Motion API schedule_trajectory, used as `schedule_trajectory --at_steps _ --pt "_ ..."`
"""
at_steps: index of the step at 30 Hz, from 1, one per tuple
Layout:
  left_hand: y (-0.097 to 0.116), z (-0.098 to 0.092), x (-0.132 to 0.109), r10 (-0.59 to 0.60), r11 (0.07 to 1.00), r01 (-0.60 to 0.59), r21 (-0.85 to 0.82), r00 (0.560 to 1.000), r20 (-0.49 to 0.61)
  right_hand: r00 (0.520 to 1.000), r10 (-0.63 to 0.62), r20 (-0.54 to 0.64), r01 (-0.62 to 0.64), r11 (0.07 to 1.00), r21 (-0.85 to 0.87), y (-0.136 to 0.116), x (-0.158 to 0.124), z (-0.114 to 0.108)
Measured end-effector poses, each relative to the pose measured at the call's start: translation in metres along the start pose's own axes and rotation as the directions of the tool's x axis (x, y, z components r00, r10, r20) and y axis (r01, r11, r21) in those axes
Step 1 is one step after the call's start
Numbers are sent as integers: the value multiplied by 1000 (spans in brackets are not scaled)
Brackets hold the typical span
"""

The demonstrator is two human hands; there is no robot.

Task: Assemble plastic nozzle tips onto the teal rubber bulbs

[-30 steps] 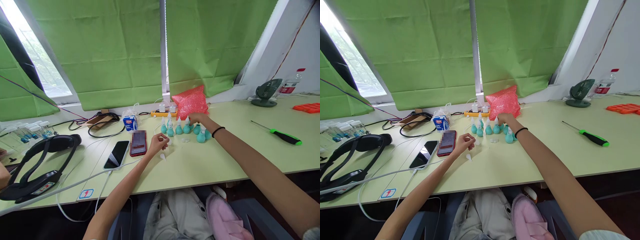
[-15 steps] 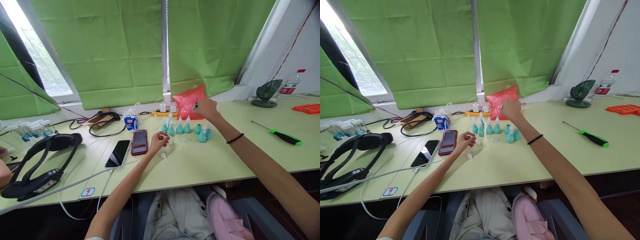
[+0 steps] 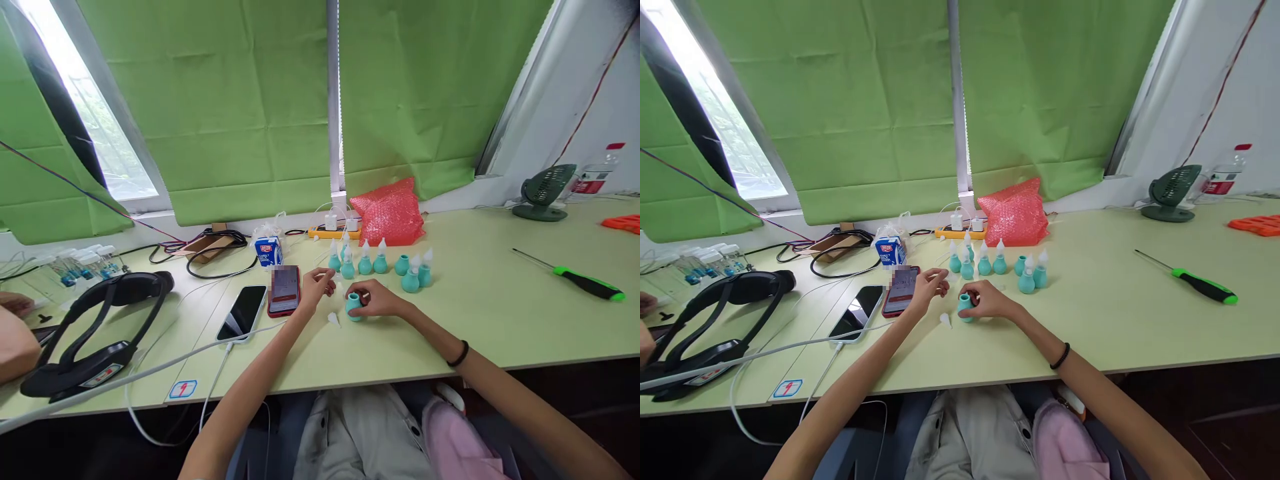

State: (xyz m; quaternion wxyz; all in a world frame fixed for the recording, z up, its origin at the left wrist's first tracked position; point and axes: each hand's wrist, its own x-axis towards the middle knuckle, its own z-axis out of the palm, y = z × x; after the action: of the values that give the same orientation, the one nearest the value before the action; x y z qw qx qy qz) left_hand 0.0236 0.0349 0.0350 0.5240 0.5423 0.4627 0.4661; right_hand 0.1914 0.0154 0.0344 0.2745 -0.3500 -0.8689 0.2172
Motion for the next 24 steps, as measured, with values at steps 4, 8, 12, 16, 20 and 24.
schedule_trajectory --at_steps 4,8,12,16,20,24 --pt "-3 -2 2 -7 997 14 -75 996 92 1000 -17 -11 17 999 37 12 -4 6" --pt "-2 -4 1 20 986 10 -168 985 172 985 -16 -173 20 1000 23 9 -5 14" --pt "6 -5 -3 48 968 12 -252 971 233 942 -22 -334 8 999 -44 5 -4 13" --pt "11 -5 -7 67 959 24 -281 948 310 927 -37 -372 -9 993 -121 7 -4 9" --pt "10 -5 -7 103 959 -6 -282 938 331 914 -41 -404 -44 979 -198 13 -4 10" --pt "8 -5 -7 132 967 -48 -250 936 327 905 -60 -421 -53 966 -252 15 -3 14"
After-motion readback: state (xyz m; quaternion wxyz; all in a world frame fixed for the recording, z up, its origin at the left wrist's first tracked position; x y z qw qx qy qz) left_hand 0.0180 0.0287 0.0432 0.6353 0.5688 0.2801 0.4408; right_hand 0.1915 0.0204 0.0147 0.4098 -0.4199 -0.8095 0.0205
